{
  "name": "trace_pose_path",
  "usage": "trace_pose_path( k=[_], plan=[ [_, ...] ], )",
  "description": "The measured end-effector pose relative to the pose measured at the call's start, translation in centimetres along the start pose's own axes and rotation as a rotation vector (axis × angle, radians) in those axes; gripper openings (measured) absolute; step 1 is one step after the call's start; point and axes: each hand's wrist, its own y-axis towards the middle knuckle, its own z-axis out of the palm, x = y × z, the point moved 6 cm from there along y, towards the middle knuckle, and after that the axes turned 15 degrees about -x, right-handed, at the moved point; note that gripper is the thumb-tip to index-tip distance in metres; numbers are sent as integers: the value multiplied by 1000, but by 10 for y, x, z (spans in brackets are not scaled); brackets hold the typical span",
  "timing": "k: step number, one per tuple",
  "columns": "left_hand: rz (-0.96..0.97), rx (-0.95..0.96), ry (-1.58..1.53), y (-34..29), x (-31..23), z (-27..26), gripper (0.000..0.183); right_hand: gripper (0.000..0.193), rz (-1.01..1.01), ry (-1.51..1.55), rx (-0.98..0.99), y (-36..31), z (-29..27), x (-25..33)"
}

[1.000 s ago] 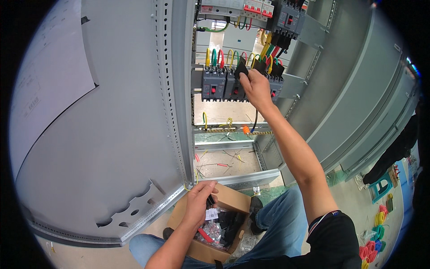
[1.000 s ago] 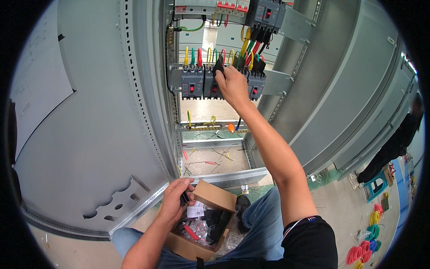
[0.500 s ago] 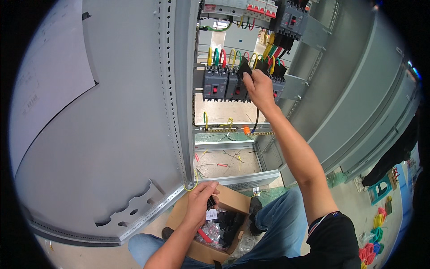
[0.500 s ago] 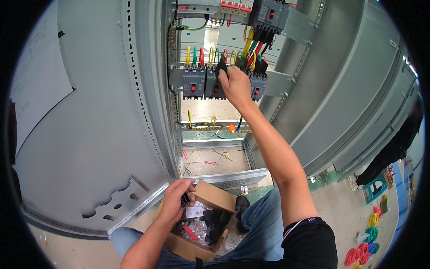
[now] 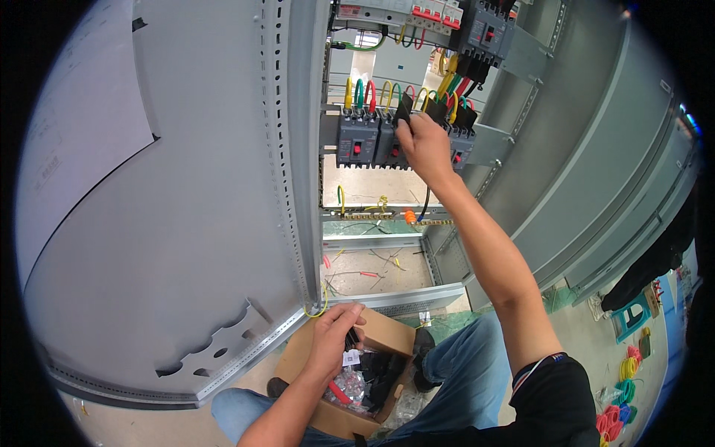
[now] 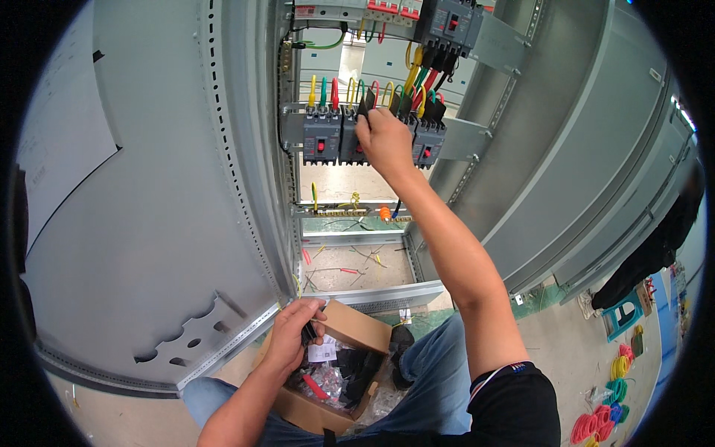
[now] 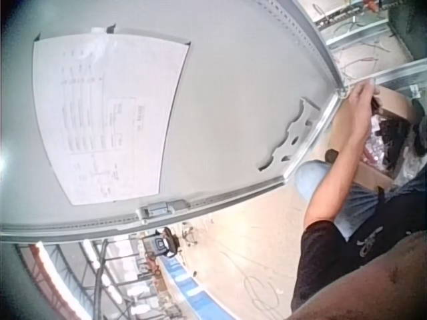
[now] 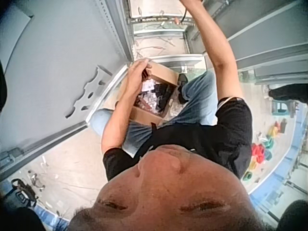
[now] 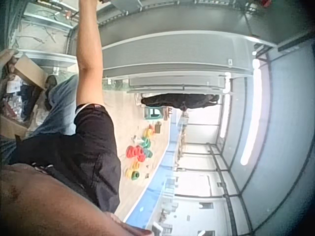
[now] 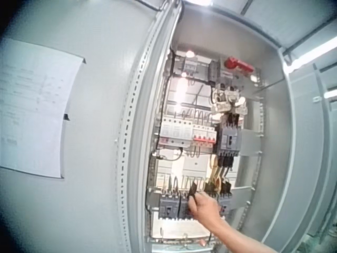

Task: The person unpacks small black electrical components from a cardboard box and installs them into an open electrical panel. They use a red utility knife to open plastic packaging and then place the components onto a DIN rail inside the panel.

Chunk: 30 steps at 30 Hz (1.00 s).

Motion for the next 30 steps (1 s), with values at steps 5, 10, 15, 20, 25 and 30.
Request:
trace_pose_path(
  k=[5, 10, 15, 20, 25, 30],
  plan=[
    [-14, 20, 17, 1, 5, 8, 29, 28, -95, -79, -52, 16, 13, -5],
    [-16, 11, -5, -3, 0, 3, 29, 34, -18, -5, -128, 25, -23, 9],
    [-18, 28, 8, -7, 0, -2, 32, 48, -222, 177, -507, 50, -51, 57],
    [-64, 89, 8, -7, 7, 18, 28, 50, -294, -89, -390, 55, 16, 5],
    [-66, 32, 0, -10, 3, 2, 27, 52, -301, -36, -325, 58, 39, 29],
    [-47, 55, -11, -14, -1, 1, 28, 54, -336, 75, -478, 60, -12, 52]
  ],
)
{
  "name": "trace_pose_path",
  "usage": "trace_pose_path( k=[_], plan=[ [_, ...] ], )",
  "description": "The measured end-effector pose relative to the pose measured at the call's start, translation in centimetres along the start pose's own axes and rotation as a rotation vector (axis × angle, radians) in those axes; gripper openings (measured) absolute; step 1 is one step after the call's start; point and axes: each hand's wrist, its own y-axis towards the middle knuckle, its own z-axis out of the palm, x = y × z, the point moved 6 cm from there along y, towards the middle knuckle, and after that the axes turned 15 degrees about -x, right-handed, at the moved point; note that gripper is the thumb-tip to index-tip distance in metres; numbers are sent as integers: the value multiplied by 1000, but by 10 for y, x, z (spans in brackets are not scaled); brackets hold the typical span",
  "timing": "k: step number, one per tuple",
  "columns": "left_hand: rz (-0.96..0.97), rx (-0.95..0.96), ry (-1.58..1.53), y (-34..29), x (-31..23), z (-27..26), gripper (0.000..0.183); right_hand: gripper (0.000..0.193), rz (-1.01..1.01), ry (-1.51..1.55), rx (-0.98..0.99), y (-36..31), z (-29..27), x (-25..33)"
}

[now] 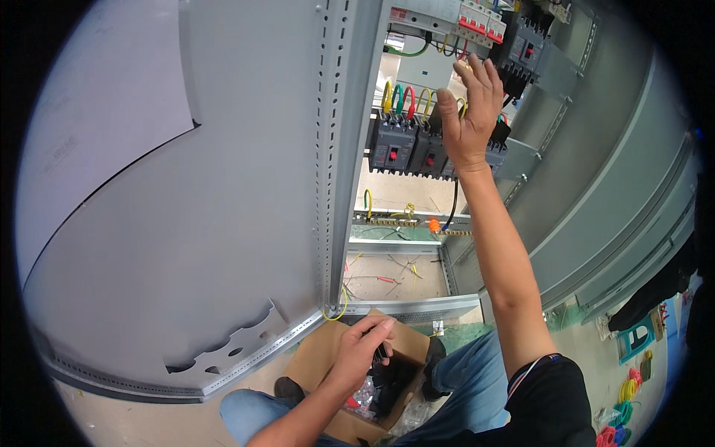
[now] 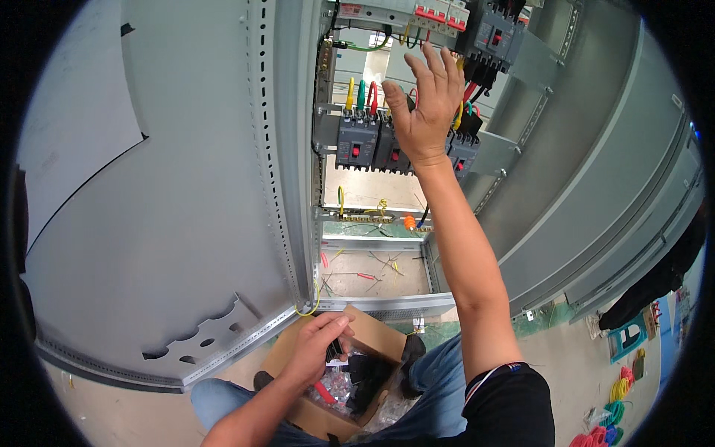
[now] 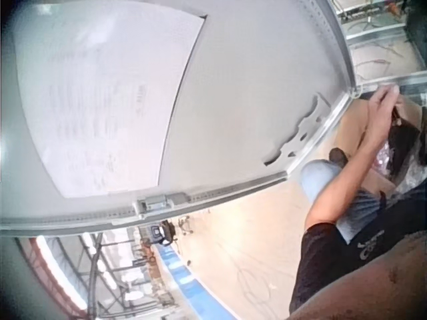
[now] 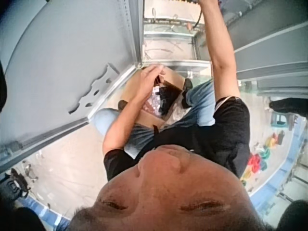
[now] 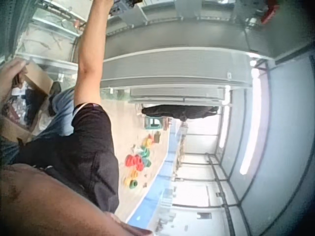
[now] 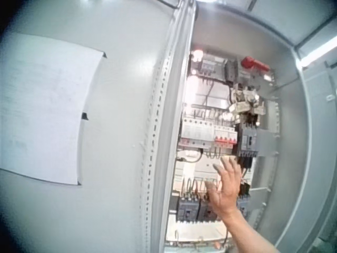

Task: The person unpacks small black electrical components from a cardboard box and installs them into an open electrical panel. They use a red utility knife to open plastic packaging and then place the components onto a DIN rail inside the panel.

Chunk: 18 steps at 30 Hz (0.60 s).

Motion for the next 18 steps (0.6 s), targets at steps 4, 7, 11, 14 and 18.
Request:
trace_pose_path(
  k=[4, 7, 11, 14, 18],
  plan=[
    [-23, 31, -4, 4, 10, 6, 27, 47, -108, -172, 197, -36, 37, -39],
    [-25, 15, 24, 4, 7, 4, 28, 46, -51, -196, 168, -37, 43, -59],
    [1, 20, 42, 2, 8, 0, 31, 48, -5, 38, 77, -19, 14, -25],
    [-9, 18, 65, 0, 7, -2, 34, 49, -32, 73, -5, -7, 5, -19],
    [-27, 63, 71, 7, 19, 12, 32, 43, -83, -106, 150, -36, 49, -57]
  ],
)
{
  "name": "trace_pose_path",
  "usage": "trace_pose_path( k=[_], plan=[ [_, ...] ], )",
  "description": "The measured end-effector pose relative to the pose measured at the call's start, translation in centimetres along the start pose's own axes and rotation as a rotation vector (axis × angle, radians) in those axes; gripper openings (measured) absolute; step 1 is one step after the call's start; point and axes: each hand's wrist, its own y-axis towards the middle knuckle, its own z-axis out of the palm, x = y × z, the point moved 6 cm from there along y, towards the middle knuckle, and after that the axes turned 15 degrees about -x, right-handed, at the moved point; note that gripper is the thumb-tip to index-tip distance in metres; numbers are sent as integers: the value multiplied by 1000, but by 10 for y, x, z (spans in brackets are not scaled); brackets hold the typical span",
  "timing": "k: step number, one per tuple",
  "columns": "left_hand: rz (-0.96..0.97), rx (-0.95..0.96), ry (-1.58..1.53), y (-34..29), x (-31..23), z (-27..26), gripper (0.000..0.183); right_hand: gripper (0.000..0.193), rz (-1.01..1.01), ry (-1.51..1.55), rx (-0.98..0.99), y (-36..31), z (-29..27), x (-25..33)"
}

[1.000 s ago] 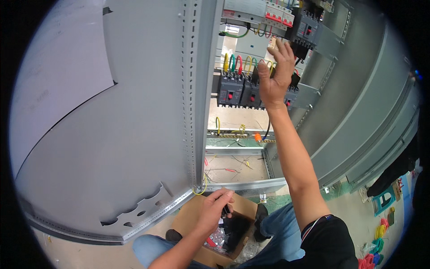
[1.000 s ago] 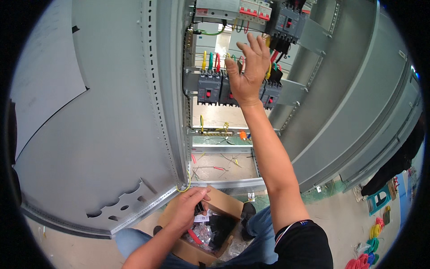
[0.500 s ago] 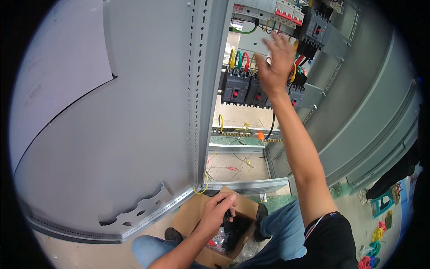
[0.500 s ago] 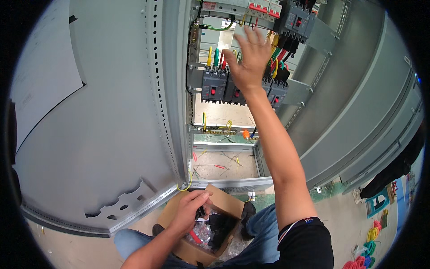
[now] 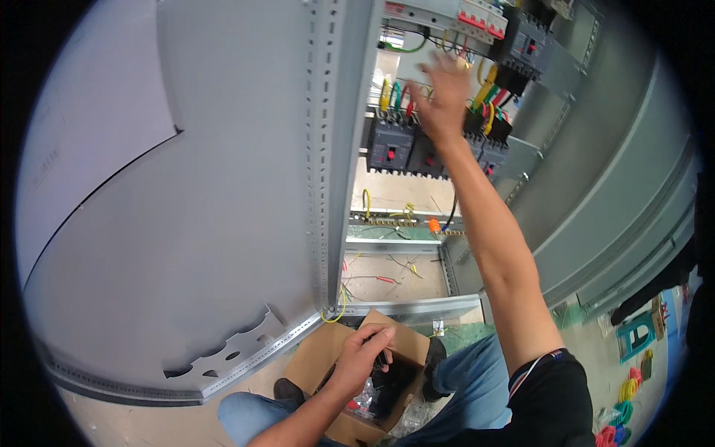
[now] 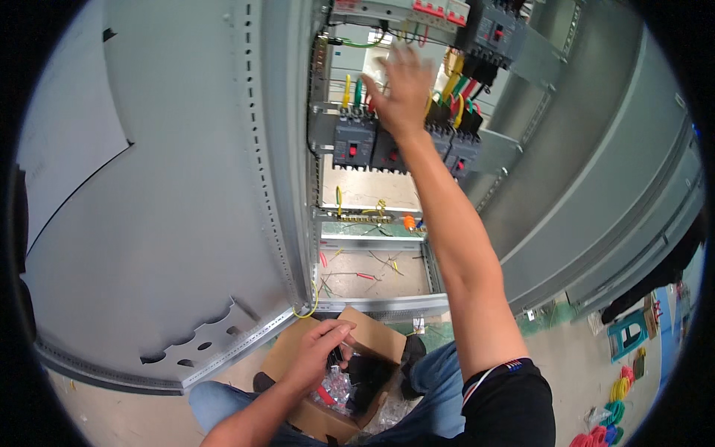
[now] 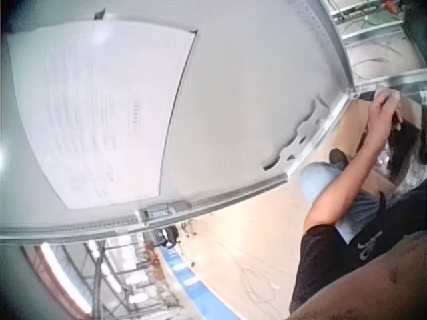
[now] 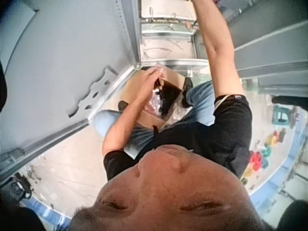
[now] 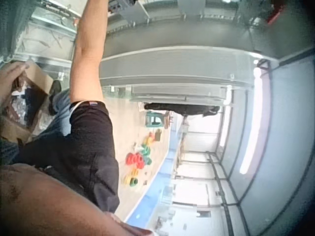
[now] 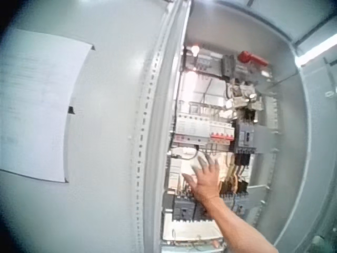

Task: The person unpacks small black electrical components from a cardboard box and installs them into an open electrical panel. They use a red utility knife to open plastic packaging and then place the components onto a DIN rail inside the panel.

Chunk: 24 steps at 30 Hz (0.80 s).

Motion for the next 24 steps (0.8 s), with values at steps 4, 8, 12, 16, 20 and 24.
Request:
trace_pose_path(
  k=[4, 8, 12, 16, 20, 24],
  plan=[
    [-9, -30, -9, 0, -2, -8, 29, 41, 41, 24, 14, -1, 7, 18],
    [19, -49, 0, -4, -5, -6, 28, 47, 185, 299, -55, 9, -51, 8],
    [-6, -73, -14, -3, -6, -12, 29, 63, 509, 233, 402, -14, -67, -4],
    [-9, -43, -18, -4, -5, -6, 29, 64, 202, 125, 458, -10, -57, -8],
    [-8, -23, -9, -3, -1, -8, 29, 52, 273, 50, 602, -15, -48, -5],
    [-29, -34, 6, -1, 1, -8, 29, 40, 424, 111, 707, -24, -44, -13]
  ],
)
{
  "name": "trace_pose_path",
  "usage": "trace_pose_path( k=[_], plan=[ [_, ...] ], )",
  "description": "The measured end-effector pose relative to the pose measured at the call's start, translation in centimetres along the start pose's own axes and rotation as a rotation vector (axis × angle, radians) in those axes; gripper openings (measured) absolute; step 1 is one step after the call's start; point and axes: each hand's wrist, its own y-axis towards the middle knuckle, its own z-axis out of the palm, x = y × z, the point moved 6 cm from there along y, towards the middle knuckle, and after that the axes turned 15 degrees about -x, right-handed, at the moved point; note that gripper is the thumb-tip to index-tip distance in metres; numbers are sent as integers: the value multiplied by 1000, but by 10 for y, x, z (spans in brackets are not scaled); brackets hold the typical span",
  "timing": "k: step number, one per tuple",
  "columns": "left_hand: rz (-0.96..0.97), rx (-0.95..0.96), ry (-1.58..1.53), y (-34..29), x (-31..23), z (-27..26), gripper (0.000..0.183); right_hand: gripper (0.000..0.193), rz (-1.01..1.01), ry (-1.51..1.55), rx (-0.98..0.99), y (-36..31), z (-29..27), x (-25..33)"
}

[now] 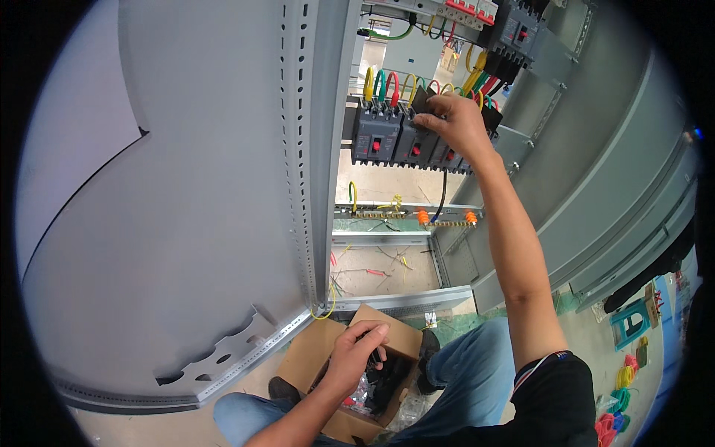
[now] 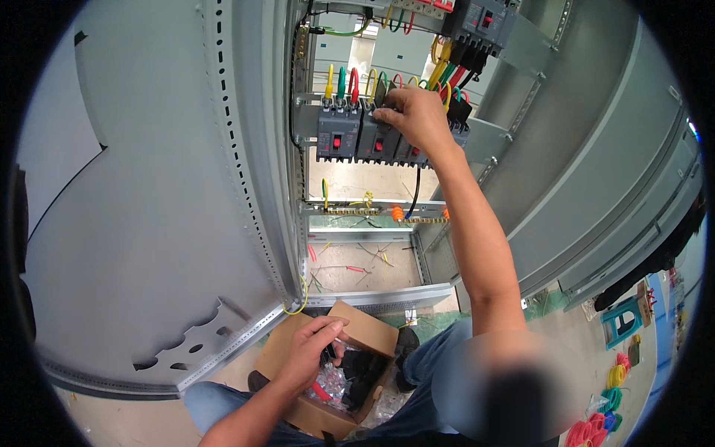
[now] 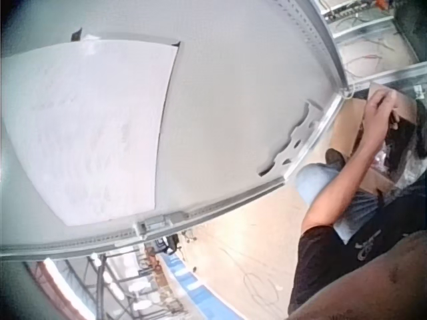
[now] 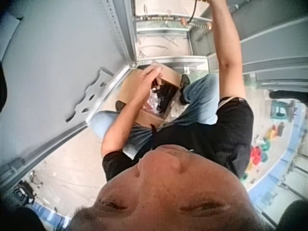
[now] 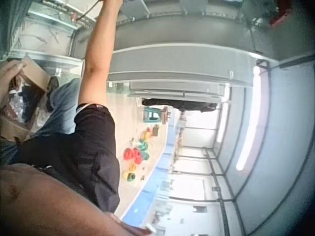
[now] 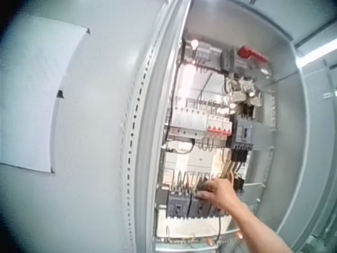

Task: The person unpacks small black electrical components from a cardboard box and installs them into an open electrical panel. They use a red utility knife to open plastic packaging and then place the components onto a DIN rail inside the panel.

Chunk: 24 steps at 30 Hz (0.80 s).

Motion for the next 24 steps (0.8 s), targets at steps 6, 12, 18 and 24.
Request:
trace_pose_path(
  k=[6, 12, 18, 24],
  plan=[
    [23, -4, 6, 4, 2, -1, 28, 36, -72, 46, 123, 11, 10, -2],
    [88, -57, 51, 9, 2, -11, 30, 29, 79, -56, 139, 9, 13, 5],
    [85, -37, 63, 7, 8, -2, 33, 30, -10, -129, 28, 9, 10, -12],
    [29, -31, 66, 8, 8, -5, 33, 32, 118, -36, 140, 12, 19, -7]
  ],
)
